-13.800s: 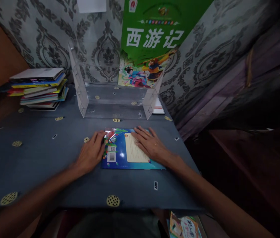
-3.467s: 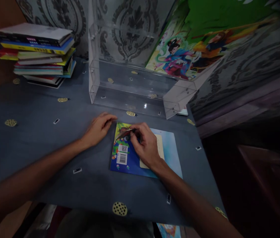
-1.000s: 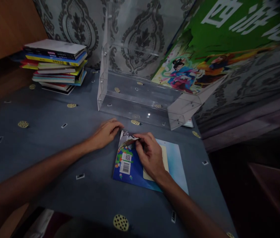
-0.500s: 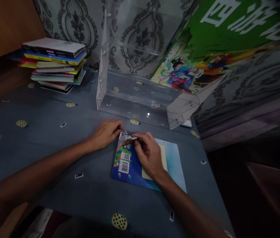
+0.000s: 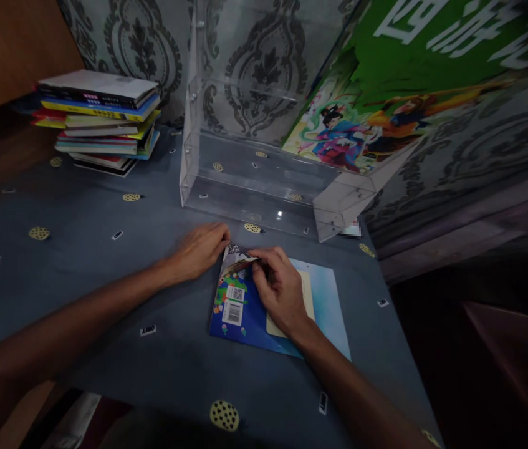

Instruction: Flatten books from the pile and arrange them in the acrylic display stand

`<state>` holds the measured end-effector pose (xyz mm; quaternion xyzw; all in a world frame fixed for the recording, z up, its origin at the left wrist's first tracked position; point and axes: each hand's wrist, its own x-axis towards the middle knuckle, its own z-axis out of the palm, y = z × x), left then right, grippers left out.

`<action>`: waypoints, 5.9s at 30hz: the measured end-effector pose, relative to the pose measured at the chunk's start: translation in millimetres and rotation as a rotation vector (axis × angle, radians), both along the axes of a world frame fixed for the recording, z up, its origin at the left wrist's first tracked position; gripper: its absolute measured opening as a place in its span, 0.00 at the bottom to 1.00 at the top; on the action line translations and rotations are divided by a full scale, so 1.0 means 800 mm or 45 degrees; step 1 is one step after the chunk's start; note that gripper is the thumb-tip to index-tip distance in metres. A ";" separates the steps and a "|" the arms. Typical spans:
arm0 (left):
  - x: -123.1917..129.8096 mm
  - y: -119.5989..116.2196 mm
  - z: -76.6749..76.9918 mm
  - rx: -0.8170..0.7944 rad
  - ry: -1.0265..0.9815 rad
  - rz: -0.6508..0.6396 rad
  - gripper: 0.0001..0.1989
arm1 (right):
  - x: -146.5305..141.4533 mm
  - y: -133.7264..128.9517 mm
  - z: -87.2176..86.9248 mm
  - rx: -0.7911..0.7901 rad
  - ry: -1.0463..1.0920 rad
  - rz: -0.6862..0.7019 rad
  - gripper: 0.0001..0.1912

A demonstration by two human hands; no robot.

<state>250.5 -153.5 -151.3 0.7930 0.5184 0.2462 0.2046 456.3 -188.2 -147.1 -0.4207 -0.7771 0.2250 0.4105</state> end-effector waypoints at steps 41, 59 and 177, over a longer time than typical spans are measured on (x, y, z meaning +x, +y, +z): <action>0.014 0.010 0.025 -0.826 -0.938 0.061 0.08 | -0.009 0.010 0.000 0.031 -0.072 -0.036 0.08; 0.005 0.007 0.012 -0.427 -0.569 -0.087 0.06 | -0.007 0.008 -0.001 0.067 -0.050 -0.024 0.09; -0.006 0.002 0.012 0.033 -0.110 -0.123 0.12 | -0.003 0.011 0.004 -0.203 0.034 0.033 0.07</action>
